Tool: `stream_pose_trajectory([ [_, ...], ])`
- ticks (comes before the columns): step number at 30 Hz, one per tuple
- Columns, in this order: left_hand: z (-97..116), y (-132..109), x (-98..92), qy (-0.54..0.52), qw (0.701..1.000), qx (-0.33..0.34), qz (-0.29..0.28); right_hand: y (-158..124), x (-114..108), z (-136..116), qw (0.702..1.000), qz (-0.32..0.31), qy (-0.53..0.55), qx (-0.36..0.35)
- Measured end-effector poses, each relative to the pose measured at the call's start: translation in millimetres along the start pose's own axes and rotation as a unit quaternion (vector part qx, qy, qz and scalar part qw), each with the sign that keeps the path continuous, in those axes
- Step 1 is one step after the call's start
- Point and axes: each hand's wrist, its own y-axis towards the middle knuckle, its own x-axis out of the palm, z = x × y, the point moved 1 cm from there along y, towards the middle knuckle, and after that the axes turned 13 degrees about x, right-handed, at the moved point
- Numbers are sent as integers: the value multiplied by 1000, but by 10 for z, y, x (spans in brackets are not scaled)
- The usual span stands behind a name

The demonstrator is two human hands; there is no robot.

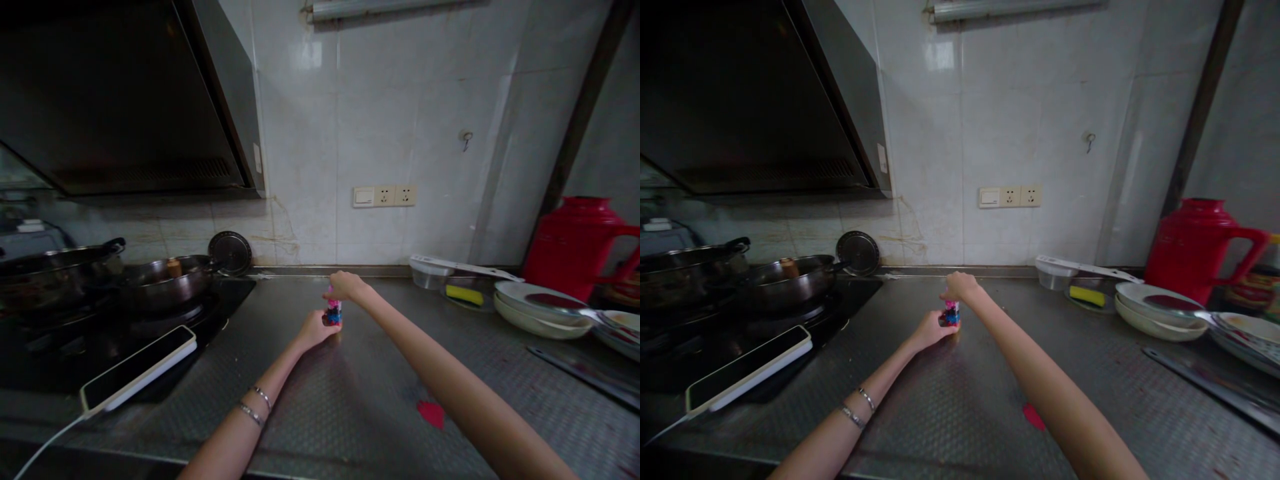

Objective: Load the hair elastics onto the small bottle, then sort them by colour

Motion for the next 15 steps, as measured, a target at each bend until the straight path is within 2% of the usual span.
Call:
stream_pose_trajectory([
  [3,-7,-1,0,-1,1000,-2,3,0,-68,66,996,-50,-2,-68],
  [6,-12,1,3,-3,1000,-3,3,-22,-109,108,988,-98,45,-112],
  [8,-11,3,4,-2,1000,-9,2,-42,-104,101,991,-71,56,-101],
  [12,6,4,-2,14,1000,-18,5,-67,-22,34,999,36,-9,-6],
  [15,13,3,-7,7,1000,-9,0,-65,28,11,998,49,-27,7],
])
